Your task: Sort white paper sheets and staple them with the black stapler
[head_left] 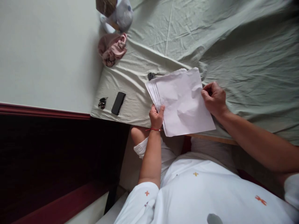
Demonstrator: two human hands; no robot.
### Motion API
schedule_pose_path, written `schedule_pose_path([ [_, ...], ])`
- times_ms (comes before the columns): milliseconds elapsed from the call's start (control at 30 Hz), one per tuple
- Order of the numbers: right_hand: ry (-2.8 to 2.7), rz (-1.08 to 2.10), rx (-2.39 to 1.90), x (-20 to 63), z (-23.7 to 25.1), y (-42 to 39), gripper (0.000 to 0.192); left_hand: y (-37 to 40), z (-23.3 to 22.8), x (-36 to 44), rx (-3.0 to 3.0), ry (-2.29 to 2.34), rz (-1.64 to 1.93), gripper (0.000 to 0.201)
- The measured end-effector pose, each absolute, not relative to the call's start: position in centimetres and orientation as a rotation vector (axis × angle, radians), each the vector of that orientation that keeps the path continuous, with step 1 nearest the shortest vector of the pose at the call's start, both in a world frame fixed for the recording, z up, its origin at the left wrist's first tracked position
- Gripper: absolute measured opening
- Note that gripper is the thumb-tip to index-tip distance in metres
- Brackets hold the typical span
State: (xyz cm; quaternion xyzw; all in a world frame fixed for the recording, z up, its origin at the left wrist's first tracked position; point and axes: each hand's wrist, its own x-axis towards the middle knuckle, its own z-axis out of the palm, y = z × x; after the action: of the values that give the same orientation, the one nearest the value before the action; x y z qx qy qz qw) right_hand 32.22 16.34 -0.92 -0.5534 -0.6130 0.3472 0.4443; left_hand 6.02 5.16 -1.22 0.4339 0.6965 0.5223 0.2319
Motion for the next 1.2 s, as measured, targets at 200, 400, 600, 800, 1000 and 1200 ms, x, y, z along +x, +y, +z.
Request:
schedule_pose_path([
  [200,-1.509,0.84,-1.398,32.18,-0.78,16.37,0.014,5.26,-1.5,5.91,1.191,1.896,1.502,0.037],
  [400,-1.497,0.852,-1.404,32.11,-0.66,16.41,0.016,5.25,-1.24,5.92,1.183,1.915,1.527,0.034],
  [600,-1.48,0.871,-1.397,32.02,-0.64,16.46,0.015,5.31,-1.42,5.88,1.184,1.888,1.576,0.037],
  [800,-1.477,0.887,-1.388,32.02,-0.46,16.28,0.013,5.27,-1.48,5.9,1.214,1.927,1.465,0.038],
  [1000,-1.488,0.879,-1.366,32.06,-0.58,16.26,0.011,5.29,-1.06,6.15,1.231,1.939,1.445,0.045],
  [1200,-1.492,0.88,-1.376,32.05,-0.66,16.29,0.013,5.17,-0.9,6.29,1.217,1.926,1.418,0.043],
])
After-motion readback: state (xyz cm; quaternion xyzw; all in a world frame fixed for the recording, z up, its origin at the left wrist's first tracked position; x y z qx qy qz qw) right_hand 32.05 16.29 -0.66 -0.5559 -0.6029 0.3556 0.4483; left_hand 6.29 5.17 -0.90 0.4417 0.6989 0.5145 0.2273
